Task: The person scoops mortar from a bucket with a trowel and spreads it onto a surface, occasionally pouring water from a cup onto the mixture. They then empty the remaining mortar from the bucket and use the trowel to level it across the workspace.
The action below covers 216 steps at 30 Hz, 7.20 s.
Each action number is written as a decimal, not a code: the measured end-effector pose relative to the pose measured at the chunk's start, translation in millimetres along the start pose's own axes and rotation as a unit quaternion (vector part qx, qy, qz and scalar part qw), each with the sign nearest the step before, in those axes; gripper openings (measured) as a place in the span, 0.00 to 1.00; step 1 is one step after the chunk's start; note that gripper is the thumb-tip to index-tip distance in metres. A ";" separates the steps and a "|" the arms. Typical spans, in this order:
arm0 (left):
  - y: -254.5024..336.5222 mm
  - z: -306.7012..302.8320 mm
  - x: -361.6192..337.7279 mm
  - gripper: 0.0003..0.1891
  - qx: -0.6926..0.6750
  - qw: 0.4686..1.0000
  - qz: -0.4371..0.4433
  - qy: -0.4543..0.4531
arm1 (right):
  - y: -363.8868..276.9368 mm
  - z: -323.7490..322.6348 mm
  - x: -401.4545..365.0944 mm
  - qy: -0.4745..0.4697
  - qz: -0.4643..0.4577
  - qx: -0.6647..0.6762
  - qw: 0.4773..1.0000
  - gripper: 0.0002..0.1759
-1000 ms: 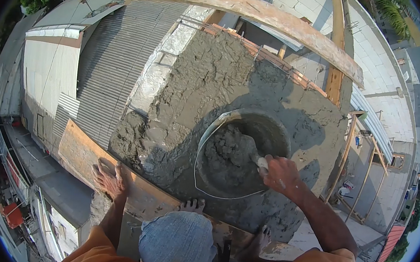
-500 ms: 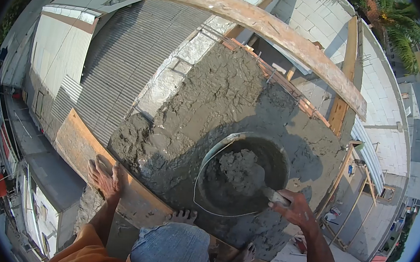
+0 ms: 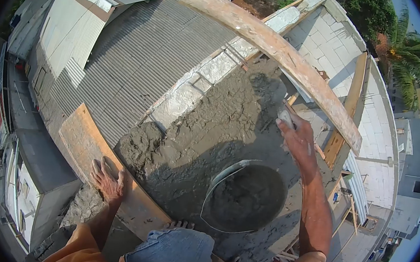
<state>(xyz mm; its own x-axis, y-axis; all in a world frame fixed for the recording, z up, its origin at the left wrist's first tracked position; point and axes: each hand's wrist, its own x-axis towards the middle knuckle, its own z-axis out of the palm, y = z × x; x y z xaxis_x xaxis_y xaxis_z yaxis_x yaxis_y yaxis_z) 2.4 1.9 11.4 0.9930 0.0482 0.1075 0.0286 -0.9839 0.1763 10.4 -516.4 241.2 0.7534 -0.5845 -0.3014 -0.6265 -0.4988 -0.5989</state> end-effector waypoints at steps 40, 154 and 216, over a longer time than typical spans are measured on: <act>4.5 -4.9 1.5 0.48 -0.020 0.999 -0.009 -0.030 | 36.3 168.0 184.2 0.023 0.079 0.048 0.995 0.17; 580.5 -613.1 -310.9 0.34 0.149 0.478 0.534 -0.682 | -449.7 -142.6 -1098.0 0.390 0.867 0.299 0.080 0.17; 421.3 -541.5 -167.2 0.24 -0.130 0.527 0.632 -0.553 | -223.5 -318.8 -1143.9 0.472 0.788 -0.177 0.353 0.27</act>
<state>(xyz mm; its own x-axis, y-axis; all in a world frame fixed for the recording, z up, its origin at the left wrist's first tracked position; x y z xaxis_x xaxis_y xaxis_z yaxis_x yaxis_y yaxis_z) -213.4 -327.6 597.5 -0.3358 -0.8893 -0.3105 -0.6099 -0.0459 0.7911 -775.0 59.6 956.3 -0.8849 -0.1833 0.4281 -0.2299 0.9714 -0.0591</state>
